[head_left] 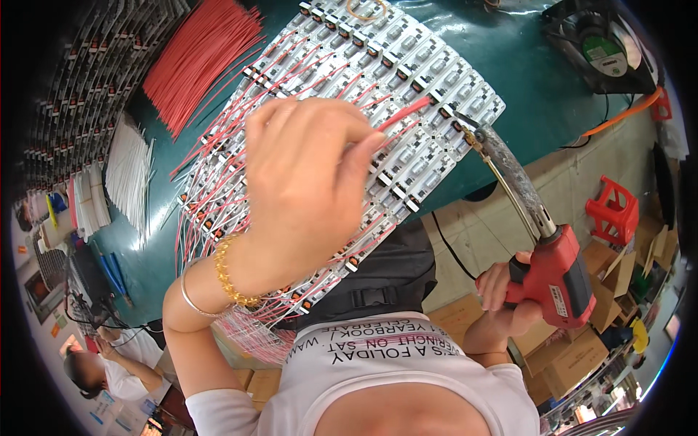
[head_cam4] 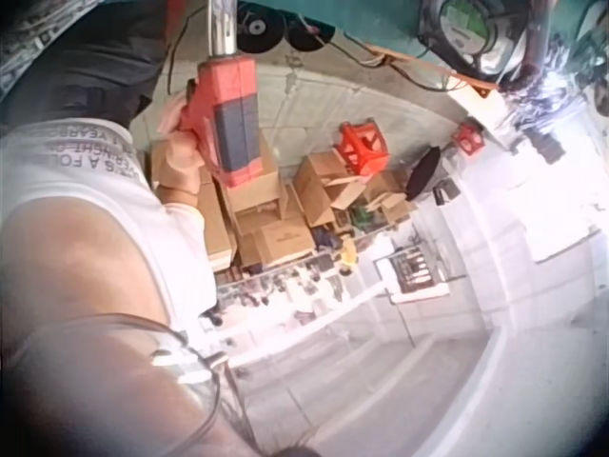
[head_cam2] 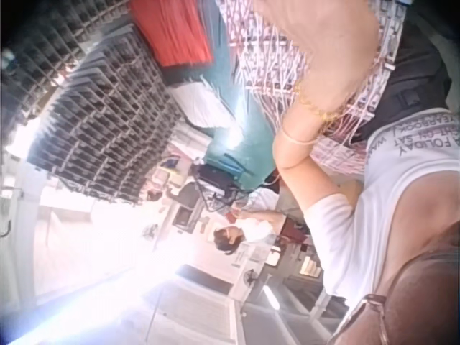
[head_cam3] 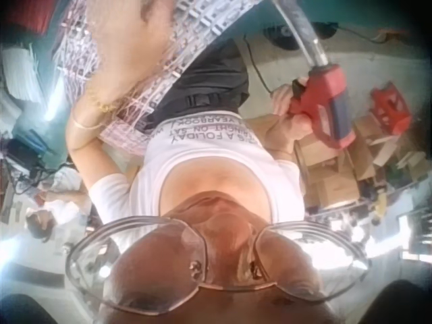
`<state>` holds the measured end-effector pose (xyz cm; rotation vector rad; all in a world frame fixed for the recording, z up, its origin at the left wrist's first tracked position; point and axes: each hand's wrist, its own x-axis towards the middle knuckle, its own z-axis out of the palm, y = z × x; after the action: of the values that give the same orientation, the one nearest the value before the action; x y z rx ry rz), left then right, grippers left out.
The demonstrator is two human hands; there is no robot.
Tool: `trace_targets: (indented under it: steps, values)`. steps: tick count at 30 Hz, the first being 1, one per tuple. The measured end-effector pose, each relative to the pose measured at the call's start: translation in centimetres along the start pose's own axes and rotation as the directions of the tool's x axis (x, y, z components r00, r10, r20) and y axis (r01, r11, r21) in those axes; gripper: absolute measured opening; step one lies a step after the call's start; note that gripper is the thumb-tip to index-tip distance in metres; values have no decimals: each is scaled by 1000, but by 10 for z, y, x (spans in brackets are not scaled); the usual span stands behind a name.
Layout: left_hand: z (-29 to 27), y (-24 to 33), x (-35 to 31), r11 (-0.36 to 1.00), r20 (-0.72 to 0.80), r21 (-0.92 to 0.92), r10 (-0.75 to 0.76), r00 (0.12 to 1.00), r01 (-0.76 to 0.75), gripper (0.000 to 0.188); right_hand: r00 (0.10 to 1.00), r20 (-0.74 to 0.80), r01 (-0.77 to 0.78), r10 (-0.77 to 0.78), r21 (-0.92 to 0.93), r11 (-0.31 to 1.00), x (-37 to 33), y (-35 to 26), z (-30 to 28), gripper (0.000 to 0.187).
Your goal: The person uses a soldering iron to attach red and white wires to a grid of electronic components on a workbench. They repeatedly pick up individual wires, position them against the component terminals, and apply the soldering iron to secure the connections.
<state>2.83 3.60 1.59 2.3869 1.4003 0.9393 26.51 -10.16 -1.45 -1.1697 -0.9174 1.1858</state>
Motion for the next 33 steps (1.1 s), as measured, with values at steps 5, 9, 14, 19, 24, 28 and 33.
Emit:
trace_targets:
  steps: [5,9,14,19,24,28,33]
  values:
    - [-2,13,4,914,185,-288,-239,953,285,6,999,-44,-4,3,-22,1000,-9,-1,-3,85]
    - [11,17,-2,989,85,-105,-92,992,101,13,998,-55,14,-14,-4,1000,-10,-1,-1,86]
    - [14,16,-4,994,80,-76,-67,995,74,13,999,15,-32,34,-74,997,-13,-1,-7,84]
    - [16,16,-3,998,72,-52,-34,997,37,13,997,39,-63,68,-123,990,-16,3,-13,79]
    - [17,16,-5,999,70,-30,-19,997,21,13,998,60,-22,32,-166,986,-13,2,-10,78]
    - [20,17,-6,1000,34,24,-3,999,2,13,999,38,28,-23,-127,991,-12,2,-9,81]
    - [21,17,-7,999,24,35,20,1000,-21,14,999,53,11,-5,-105,994,-11,1,-9,82]
